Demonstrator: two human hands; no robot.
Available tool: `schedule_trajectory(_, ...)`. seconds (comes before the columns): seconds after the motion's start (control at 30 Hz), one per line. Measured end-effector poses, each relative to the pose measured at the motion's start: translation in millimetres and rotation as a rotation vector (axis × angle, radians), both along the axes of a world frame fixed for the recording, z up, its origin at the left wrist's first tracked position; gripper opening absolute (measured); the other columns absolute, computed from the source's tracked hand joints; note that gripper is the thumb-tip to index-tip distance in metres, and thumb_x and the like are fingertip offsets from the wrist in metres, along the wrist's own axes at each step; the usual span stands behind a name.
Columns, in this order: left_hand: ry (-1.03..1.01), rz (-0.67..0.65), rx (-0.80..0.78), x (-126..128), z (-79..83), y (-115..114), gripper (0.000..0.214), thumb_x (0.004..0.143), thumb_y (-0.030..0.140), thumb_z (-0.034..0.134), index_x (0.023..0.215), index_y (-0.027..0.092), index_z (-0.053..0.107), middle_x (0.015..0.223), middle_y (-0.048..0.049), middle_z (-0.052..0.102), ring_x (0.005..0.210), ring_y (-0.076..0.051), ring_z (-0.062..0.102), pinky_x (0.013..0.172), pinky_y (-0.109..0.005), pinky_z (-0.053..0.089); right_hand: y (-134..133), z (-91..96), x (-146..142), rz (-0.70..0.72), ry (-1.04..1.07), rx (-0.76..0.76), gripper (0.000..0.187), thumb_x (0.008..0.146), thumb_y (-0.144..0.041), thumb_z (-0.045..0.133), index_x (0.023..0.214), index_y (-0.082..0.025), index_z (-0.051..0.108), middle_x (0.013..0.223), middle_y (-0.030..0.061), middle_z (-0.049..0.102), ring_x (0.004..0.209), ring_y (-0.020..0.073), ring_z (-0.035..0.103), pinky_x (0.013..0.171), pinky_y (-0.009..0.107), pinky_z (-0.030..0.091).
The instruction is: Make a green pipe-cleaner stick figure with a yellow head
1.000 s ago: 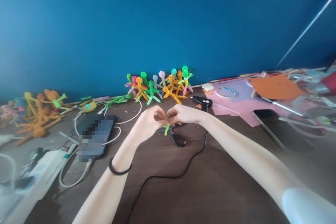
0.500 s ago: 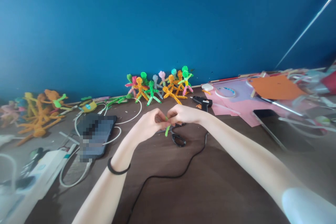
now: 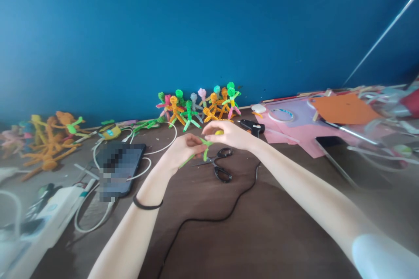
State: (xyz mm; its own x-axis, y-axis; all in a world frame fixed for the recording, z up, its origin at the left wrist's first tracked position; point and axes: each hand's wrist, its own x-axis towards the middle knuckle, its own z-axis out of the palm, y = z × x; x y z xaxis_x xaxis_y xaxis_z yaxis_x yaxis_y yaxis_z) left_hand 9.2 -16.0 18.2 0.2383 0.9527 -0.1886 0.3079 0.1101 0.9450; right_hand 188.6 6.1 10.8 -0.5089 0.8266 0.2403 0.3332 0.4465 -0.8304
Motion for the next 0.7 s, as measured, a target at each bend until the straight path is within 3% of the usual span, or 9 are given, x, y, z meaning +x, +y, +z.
schedule_trajectory(0.13, -0.147, 0.123, -0.002, -1, 1.0, 4, 0.030, 0.048, 0.029, 0.076, 0.060, 0.015, 0.053, 0.050, 0.0024, 0.058, 0.047, -0.009, 0.050, 0.051, -0.023, 0.038, -5, 2.7, -1, -0.073, -0.048, 0.378, 0.014, 0.075, -0.017, 0.056, 0.088, -0.019, 0.056, 0.105, 0.0063, 0.052, 0.104, 0.0189, 0.045, 0.093, 0.037, 0.033)
schedule_trajectory(0.2, -0.199, 0.153, -0.001, -2, 0.6, 5, 0.030, 0.047, 0.027, 0.077, 0.060, 0.014, 0.054, 0.048, 0.0031, 0.056, 0.046, -0.008, 0.049, 0.050, -0.022, 0.037, -9, 3.5, -4, -0.050, -0.127, 0.481, 0.016, 0.072, -0.019, 0.060, 0.088, -0.020, 0.054, 0.106, 0.0061, 0.049, 0.108, 0.0205, 0.040, 0.094, 0.038, 0.030)
schedule_trajectory(0.37, -0.277, 0.172, 0.023, -3, -2.5, 6, 0.029, 0.049, 0.027, 0.076, 0.062, 0.013, 0.055, 0.049, 0.0033, 0.056, 0.046, -0.007, 0.049, 0.049, -0.021, 0.037, -16, 0.3, -13, -0.075, -0.256, 0.624, 0.032, 0.067, -0.036, 0.069, 0.086, -0.019, 0.050, 0.105, 0.0071, 0.049, 0.106, 0.0222, 0.038, 0.089, 0.037, 0.030)
schedule_trajectory(0.57, -0.287, 0.224, 0.021, -3, 0.0, 7, 0.032, 0.046, 0.024, 0.078, 0.062, 0.013, 0.052, 0.051, 0.0039, 0.057, 0.044, -0.006, 0.050, 0.048, -0.020, 0.038, -15, -1.5, -13, -0.126, -0.247, 0.696, 0.008, 0.074, -0.023, 0.058, 0.075, -0.018, 0.052, 0.098, 0.0073, 0.053, 0.101, 0.0214, 0.041, 0.085, 0.036, 0.030)
schedule_trajectory(0.7, -0.271, 0.233, 0.029, -3, 2.8, 6, 0.034, 0.045, 0.025, 0.079, 0.063, 0.014, 0.053, 0.053, 0.0026, 0.059, 0.045, -0.006, 0.050, 0.047, -0.020, 0.038, -12, -2.2, -10, -0.152, -0.232, 0.717, 0.010, 0.076, -0.018, 0.053, 0.066, -0.017, 0.055, 0.096, 0.0073, 0.054, 0.097, 0.0213, 0.042, 0.084, 0.037, 0.030)
